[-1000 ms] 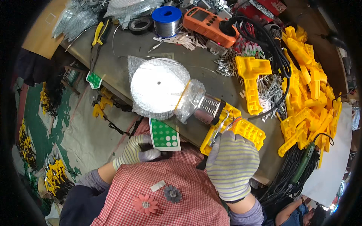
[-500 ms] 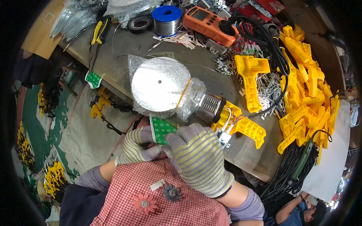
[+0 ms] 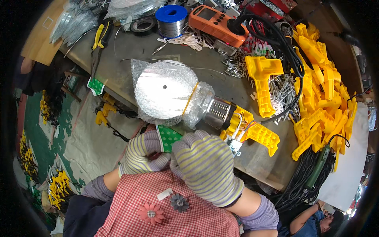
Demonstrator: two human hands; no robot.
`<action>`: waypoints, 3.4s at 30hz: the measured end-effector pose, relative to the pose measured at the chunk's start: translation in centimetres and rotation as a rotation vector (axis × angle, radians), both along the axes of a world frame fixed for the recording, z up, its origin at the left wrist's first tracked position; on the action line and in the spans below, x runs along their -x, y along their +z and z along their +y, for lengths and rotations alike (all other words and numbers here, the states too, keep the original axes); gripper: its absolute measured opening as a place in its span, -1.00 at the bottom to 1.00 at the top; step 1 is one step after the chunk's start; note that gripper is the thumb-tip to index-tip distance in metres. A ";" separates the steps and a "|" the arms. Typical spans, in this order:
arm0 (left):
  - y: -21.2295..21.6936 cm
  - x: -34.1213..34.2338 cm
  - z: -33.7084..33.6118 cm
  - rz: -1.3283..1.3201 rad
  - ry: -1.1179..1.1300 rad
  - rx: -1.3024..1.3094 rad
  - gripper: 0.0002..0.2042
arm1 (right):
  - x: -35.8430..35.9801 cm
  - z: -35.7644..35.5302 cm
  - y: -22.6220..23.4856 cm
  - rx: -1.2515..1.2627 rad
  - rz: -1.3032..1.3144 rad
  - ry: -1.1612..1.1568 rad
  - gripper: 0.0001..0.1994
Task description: Assembling and soldering internal components into a yellow plastic tool housing.
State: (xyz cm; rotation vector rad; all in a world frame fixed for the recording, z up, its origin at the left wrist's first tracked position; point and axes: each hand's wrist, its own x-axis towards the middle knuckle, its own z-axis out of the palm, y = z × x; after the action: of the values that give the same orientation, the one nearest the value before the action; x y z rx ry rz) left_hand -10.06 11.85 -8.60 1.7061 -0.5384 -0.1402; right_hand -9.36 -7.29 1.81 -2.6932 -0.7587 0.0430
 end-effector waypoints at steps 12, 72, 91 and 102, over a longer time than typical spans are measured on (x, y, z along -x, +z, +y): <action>5.8 -4.3 4.3 0.265 -0.554 -0.525 -0.72 | 4.8 -6.0 1.9 -0.457 -0.160 -0.314 -0.75; 8.7 -8.7 -9.8 -0.731 -0.494 -0.477 -0.76 | -3.1 -19.9 3.7 -2.015 -0.021 -0.448 -0.62; 10.8 -11.3 -10.0 -0.467 -0.499 -0.461 -0.31 | 8.4 -20.7 1.0 -0.099 -0.096 -0.447 -0.72; 10.4 -10.9 -13.2 -0.692 -0.554 -0.408 -0.78 | 6.4 -21.1 -2.2 -0.210 -0.326 -0.398 -0.76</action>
State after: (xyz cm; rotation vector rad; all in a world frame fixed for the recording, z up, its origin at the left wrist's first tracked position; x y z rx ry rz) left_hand 0.86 -1.38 1.79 1.9442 -1.5850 -0.0505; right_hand -15.77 -28.42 -0.41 -2.6212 -0.2747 -0.5509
